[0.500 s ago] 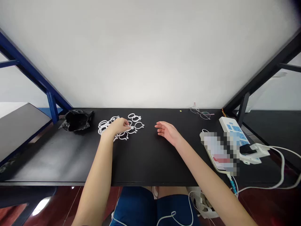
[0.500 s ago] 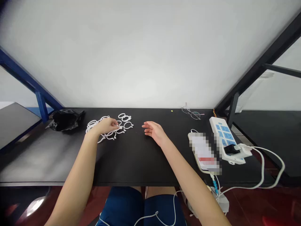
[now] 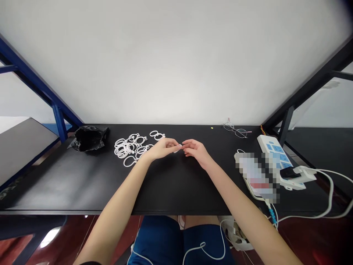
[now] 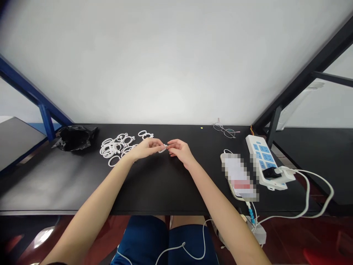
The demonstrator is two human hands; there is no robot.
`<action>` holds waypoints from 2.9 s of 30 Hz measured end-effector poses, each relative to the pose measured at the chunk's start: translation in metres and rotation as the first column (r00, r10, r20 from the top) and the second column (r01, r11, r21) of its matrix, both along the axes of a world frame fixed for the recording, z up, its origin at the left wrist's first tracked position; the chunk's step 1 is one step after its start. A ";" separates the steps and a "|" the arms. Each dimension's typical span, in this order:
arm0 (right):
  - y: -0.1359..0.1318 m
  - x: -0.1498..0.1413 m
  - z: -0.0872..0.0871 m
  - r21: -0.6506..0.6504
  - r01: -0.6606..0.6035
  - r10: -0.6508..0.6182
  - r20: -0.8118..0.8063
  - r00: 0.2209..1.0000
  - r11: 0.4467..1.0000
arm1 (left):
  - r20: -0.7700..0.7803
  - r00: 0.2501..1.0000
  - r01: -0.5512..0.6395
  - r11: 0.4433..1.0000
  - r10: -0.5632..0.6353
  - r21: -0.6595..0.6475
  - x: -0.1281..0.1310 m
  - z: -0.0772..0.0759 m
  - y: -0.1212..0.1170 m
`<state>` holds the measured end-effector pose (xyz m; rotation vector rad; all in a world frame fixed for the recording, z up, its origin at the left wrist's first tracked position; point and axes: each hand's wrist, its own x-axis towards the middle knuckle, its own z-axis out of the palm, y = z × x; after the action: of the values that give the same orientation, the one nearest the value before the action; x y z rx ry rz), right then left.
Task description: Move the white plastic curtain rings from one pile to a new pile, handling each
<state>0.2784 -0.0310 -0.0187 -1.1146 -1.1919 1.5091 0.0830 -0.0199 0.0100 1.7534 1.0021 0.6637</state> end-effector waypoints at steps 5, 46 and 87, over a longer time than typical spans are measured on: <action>0.000 -0.003 -0.014 0.244 0.005 -0.067 0.245 0.967 0.970 | 0.042 0.998 -0.037 0.998 0.040 -0.053 0.009 -0.014 0.002; 0.008 0.004 -0.006 0.272 0.074 -0.109 0.115 0.987 0.959 | 0.334 0.942 -0.011 0.997 0.035 -0.073 0.029 -0.048 0.004; 0.009 0.013 -0.001 0.264 0.014 -0.044 0.108 0.993 0.964 | 0.266 0.963 -0.005 0.991 0.041 -0.133 0.024 -0.048 0.005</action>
<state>0.2915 -0.0217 -0.0199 -1.0422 -1.4024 1.2355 0.1074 -0.0147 -0.0384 1.4927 0.8594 0.8077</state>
